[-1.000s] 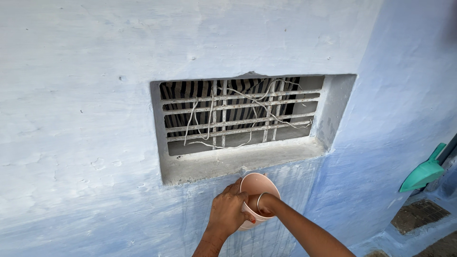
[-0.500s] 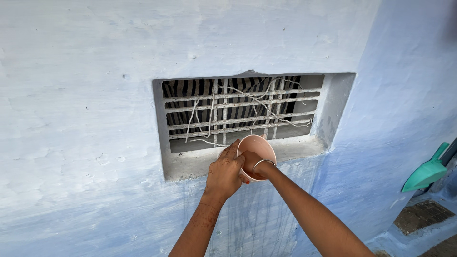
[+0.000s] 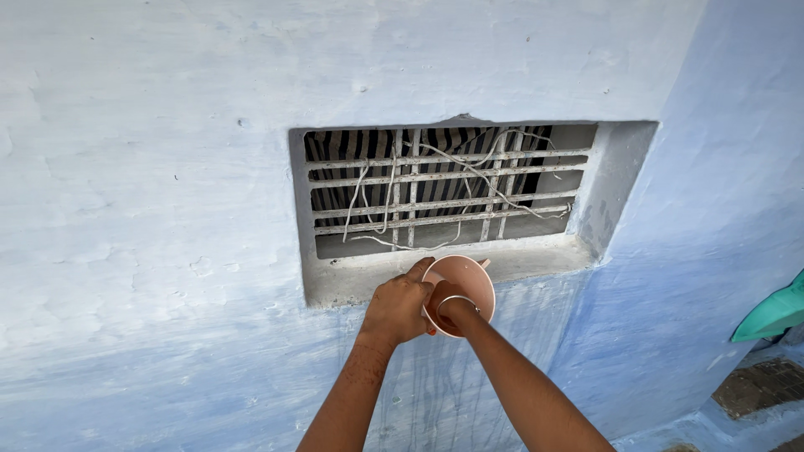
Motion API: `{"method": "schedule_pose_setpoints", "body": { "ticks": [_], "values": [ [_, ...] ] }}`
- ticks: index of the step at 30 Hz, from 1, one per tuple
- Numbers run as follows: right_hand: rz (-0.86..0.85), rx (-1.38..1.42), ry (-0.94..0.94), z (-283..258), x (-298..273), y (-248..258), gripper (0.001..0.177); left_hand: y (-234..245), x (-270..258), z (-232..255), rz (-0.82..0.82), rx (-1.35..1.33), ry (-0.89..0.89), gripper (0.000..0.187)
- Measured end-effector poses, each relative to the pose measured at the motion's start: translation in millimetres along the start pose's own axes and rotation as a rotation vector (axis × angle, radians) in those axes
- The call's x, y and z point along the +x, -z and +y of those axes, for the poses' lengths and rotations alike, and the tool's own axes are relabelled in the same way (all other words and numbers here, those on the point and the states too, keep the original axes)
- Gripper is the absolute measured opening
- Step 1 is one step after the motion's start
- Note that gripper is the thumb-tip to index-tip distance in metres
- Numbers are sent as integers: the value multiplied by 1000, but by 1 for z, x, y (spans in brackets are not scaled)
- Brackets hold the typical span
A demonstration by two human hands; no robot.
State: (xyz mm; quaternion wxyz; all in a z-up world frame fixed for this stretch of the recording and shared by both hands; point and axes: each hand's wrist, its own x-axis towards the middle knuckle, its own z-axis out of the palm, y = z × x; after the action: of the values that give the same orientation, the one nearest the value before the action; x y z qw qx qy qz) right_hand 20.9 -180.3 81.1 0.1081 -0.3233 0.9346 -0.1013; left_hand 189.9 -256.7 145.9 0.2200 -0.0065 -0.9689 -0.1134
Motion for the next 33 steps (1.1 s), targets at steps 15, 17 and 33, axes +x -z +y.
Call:
{"method": "schedule_pose_setpoints", "body": {
  "ticks": [15,17,33],
  "values": [
    [-678,995,170,50,-24,180,49,-4,15,14,-129,-187,132,65],
    [-388,854,-34,40,-29,195,47,-11,20,18,-114,-204,100,65],
    [98,627,74,78,84,89,31,-56,0,-27,-361,-19,116,72]
  ]
}}
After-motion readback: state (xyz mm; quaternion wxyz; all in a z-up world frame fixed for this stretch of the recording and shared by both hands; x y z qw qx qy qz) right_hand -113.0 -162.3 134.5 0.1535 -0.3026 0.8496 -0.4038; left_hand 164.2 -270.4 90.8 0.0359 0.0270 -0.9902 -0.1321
